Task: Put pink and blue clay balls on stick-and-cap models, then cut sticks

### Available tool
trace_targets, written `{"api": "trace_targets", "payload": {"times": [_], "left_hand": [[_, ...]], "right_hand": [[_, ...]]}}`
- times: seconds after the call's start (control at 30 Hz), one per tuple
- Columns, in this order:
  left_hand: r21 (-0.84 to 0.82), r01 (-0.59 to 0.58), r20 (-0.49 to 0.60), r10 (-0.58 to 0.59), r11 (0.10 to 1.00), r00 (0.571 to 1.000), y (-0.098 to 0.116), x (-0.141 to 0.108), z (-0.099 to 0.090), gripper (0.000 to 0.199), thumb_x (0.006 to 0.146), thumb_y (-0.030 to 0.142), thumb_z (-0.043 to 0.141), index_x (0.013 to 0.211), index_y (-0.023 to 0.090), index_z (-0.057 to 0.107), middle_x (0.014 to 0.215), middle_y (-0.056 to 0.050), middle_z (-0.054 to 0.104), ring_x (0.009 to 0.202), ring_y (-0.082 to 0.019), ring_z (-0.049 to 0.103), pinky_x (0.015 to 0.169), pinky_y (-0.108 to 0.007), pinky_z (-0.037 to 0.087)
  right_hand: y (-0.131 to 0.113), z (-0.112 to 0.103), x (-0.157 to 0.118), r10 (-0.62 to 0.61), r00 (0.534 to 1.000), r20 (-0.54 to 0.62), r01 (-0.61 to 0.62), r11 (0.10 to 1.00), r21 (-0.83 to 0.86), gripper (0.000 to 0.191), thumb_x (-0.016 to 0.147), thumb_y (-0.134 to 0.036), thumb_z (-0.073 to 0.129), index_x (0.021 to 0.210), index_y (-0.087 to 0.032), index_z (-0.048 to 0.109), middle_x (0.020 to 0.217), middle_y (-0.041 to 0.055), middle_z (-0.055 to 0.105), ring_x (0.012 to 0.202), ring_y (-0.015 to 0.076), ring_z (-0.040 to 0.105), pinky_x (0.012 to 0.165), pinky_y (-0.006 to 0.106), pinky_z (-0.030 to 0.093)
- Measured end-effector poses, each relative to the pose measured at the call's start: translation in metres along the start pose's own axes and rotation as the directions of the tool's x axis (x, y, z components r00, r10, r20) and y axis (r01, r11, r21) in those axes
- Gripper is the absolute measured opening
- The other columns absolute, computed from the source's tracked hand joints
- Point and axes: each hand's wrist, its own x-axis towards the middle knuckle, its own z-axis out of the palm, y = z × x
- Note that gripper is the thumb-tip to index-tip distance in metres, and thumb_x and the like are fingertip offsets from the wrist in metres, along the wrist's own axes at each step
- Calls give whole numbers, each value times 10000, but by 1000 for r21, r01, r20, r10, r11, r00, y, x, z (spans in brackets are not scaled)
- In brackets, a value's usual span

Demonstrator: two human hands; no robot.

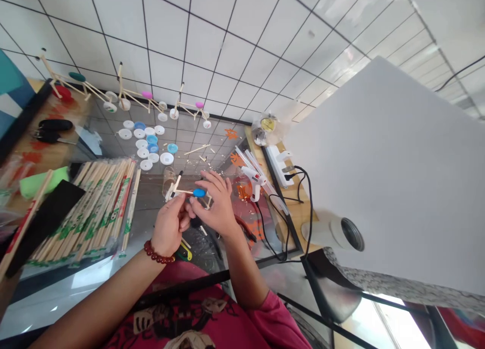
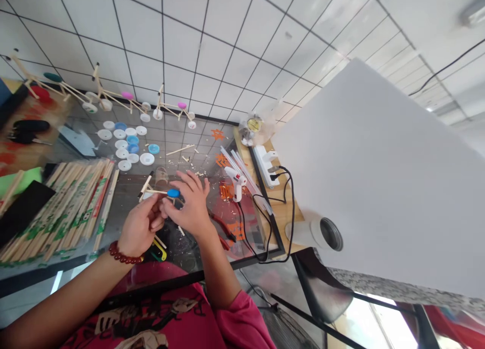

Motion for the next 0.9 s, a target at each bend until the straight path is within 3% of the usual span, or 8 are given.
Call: {"api": "trace_targets", "payload": {"times": [0.17, 0.7, 0.83, 0.9], "left_hand": [[-8, 8, 9, -8, 1000, 1000, -4, -2, 2, 382, 699, 483, 796, 710, 142, 623, 515, 30, 562, 331, -21, 321, 345, -158, 184], [8, 13, 14, -13, 1000, 1000, -8, 0, 1, 366, 706, 465, 793, 672, 152, 606, 544, 29, 577, 351, -23, 351, 358, -161, 210], [19, 3, 16, -3, 1000, 1000, -8, 0, 1, 364, 717, 465, 787, 670, 152, 608, 547, 24, 578, 357, -27, 365, 361, -165, 215], [15, 0, 19, 0, 1000, 1000, -9, 0, 0, 356, 721, 467, 784, 699, 148, 627, 549, 23, 580, 364, -30, 371, 365, -165, 222]], "right_hand": [[-1, 5, 4, -8, 1000, -3, 8, 1000, 31, 184, 801, -281, 688, 985, -277, 687, 1361, 43, 675, 1414, 289, 491, 1237, 588, 56], [4, 17, 6, 10, 1000, -24, -6, 991, 137, 42, 865, -264, 626, 902, -273, 644, 1267, 27, 734, 1346, 247, 577, 1245, 568, 35], [3, 16, 6, 20, 1000, -13, -18, 991, 131, 50, 871, -283, 628, 914, -271, 650, 1285, 36, 725, 1347, 248, 577, 1252, 558, 28], [4, 14, 4, 21, 1000, -12, -19, 991, 132, 156, 858, -295, 648, 1013, -273, 653, 1331, 53, 698, 1345, 251, 578, 1255, 558, 22]]}}
